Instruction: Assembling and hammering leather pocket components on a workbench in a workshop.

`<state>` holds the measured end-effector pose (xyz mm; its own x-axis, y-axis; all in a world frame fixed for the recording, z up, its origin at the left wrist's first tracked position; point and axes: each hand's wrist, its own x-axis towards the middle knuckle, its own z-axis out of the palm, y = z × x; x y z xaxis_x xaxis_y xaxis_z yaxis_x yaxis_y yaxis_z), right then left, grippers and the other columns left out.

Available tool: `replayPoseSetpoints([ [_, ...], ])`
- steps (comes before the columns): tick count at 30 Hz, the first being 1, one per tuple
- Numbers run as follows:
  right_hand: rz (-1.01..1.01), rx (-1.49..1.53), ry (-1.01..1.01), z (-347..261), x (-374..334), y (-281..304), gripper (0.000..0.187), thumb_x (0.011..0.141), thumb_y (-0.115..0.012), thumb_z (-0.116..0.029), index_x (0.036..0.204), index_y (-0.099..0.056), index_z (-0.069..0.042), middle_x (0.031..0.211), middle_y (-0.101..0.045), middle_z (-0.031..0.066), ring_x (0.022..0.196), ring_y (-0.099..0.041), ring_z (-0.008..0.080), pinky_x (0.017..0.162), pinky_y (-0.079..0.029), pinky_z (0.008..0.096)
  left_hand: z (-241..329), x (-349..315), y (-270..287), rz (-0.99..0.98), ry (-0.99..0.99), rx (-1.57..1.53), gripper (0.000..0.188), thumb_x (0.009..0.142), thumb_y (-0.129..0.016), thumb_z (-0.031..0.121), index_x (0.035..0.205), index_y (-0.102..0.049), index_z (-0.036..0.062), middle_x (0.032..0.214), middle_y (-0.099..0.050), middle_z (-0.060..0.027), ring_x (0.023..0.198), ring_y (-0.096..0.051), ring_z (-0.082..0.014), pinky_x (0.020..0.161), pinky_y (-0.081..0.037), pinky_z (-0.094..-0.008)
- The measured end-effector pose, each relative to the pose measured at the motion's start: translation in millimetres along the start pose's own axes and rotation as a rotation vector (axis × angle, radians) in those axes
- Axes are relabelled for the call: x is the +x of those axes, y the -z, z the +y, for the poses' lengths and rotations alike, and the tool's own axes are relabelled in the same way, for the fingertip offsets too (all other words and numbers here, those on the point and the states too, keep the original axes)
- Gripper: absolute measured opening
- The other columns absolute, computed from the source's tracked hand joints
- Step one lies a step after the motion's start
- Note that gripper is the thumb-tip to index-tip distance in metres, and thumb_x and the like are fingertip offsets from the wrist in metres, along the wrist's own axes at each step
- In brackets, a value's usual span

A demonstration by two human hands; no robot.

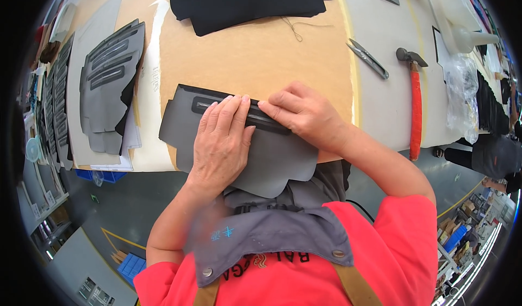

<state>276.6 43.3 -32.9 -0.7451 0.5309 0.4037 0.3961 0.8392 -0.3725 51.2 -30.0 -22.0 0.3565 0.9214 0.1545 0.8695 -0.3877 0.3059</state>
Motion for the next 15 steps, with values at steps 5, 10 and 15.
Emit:
replayPoseSetpoints([
  [5, 0.031, 0.088, -0.16, -6.0, -5.2, 1.1, 0.031, 0.083, -0.075, -0.004, 0.113, -0.075, -0.003, 0.102, -0.069, 0.0091, 0.09, -0.068, 0.0279, 0.077, -0.058, 0.0376, 8.6, 2.2, 1.1, -0.001, 0.005, 0.029, 0.051, 0.096, -0.069, 0.02, 0.142, -0.059, 0.0015, 0.139, -0.055, -0.0134, 0.136, -0.052, -0.0297, 0.117, -0.038, -0.046],
  [10, 0.028, 0.281, -0.404, -8.4, -9.2, 9.2, 0.025, 0.09, -0.076, -0.003, 0.114, -0.075, -0.001, 0.1, -0.068, 0.0107, 0.089, -0.068, 0.0282, 0.074, -0.058, 0.0358, 9.4, 0.8, -3.7, 0.026, -0.007, -0.022, 0.051, 0.096, -0.07, 0.02, 0.143, -0.06, 0.0067, 0.138, -0.056, -0.0137, 0.134, -0.053, -0.0295, 0.117, -0.037, -0.0487],
  [15, 0.011, 0.003, -0.07, 4.0, -15.3, 6.9, 0.024, 0.085, -0.075, -0.003, 0.109, -0.076, -0.004, 0.098, -0.069, 0.0085, 0.091, -0.068, 0.0278, 0.075, -0.057, 0.0364, 17.7, 4.6, -2.2, 0.007, 0.015, -0.008, 0.048, 0.096, -0.07, 0.021, 0.141, -0.061, 0.0047, 0.138, -0.055, -0.0133, 0.134, -0.052, -0.0287, 0.117, -0.037, -0.0479],
])
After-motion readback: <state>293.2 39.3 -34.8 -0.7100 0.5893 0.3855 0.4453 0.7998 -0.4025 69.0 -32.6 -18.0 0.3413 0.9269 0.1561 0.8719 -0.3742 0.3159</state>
